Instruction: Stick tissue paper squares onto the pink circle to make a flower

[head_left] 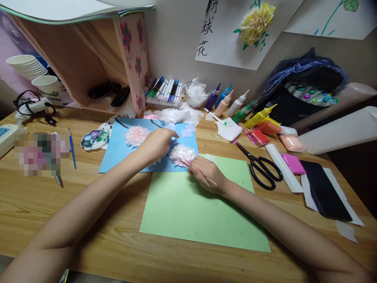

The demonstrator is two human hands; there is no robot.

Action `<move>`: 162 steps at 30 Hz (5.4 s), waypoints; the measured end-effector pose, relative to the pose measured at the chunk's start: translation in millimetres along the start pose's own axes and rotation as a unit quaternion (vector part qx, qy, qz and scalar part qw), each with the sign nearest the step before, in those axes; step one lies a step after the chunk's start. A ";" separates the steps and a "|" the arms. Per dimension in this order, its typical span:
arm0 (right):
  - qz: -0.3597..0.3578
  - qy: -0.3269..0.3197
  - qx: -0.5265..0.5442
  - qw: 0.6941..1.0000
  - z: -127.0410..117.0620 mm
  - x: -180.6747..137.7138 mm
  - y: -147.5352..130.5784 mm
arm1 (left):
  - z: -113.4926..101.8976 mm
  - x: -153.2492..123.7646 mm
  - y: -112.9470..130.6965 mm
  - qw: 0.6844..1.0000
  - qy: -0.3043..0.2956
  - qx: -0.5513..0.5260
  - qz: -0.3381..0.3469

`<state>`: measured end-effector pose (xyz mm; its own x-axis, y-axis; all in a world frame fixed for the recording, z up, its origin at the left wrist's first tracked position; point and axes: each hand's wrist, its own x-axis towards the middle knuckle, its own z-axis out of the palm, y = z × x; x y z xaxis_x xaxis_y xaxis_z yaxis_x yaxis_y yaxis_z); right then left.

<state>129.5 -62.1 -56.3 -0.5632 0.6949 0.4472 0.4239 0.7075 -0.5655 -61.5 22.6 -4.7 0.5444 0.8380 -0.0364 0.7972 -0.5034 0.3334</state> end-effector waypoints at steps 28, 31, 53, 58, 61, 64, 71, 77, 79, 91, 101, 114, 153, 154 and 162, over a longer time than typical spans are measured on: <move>0.315 0.029 0.217 0.923 -45.4 47.9 -10.5 | -1.1 7.2 -5.2 0.992 -0.085 0.067 0.066; 0.289 0.104 0.106 0.946 -61.4 12.7 -4.0 | 0.1 7.9 -6.6 0.993 -0.088 0.052 0.063; 0.259 0.055 0.306 0.914 -40.7 -13.1 -5.4 | -13.2 -13.3 37.4 0.957 -0.108 -0.159 0.216; 0.260 0.062 0.356 0.896 -31.6 -15.9 -2.3 | -3.6 -8.8 35.6 0.937 -0.181 -0.257 0.151; 0.256 0.066 0.355 0.897 -28.8 -17.4 -1.9 | -2.6 -7.7 35.3 0.914 -0.216 -0.329 0.101; 0.260 0.063 0.360 0.894 -27.2 -17.4 -2.0 | -3.1 -8.1 38.9 0.897 -0.228 -0.374 0.055; 0.282 0.162 0.323 0.889 -20.0 -25.9 -2.2 | 1.9 -8.6 39.8 0.936 -0.165 -0.312 -0.013; 0.169 0.168 0.187 0.953 -16.9 -37.4 -7.3 | 8.7 -11.8 33.3 0.987 -0.056 -0.146 -0.023; 0.151 0.120 0.143 0.971 -15.0 -36.6 -8.2 | 10.1 -12.4 32.7 0.991 -0.047 -0.126 -0.018; 0.150 0.053 0.076 0.984 -8.7 -25.0 -6.4 | 2.0 -2.4 17.7 0.997 0.055 -0.049 -0.016; 0.146 0.059 0.075 0.985 -6.8 -15.1 -4.7 | 14.2 7.2 -3.7 1.000 0.009 0.009 0.018; 0.351 0.044 0.160 0.921 -14.1 56.7 -1.1 | 9.5 6.9 -0.9 0.997 -0.009 0.074 0.020; 0.118 0.052 -0.098 0.987 -20.3 60.6 69.9 | 12.2 5.3 -8.4 0.997 -0.022 0.070 0.018; 0.137 0.072 -0.067 0.986 -23.5 57.0 64.5 | 9.2 5.3 -8.5 0.998 -0.026 0.045 0.021; 0.231 0.137 0.212 0.940 -32.5 2.6 9.6 | -15.6 -7.1 15.5 0.989 -0.025 -0.123 0.076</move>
<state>155.1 -49.2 -38.0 -0.1600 0.9635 0.2148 0.2246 0.2474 -0.9425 -57.1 12.1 15.4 0.6707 0.7416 -0.0123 0.6205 -0.5520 0.5571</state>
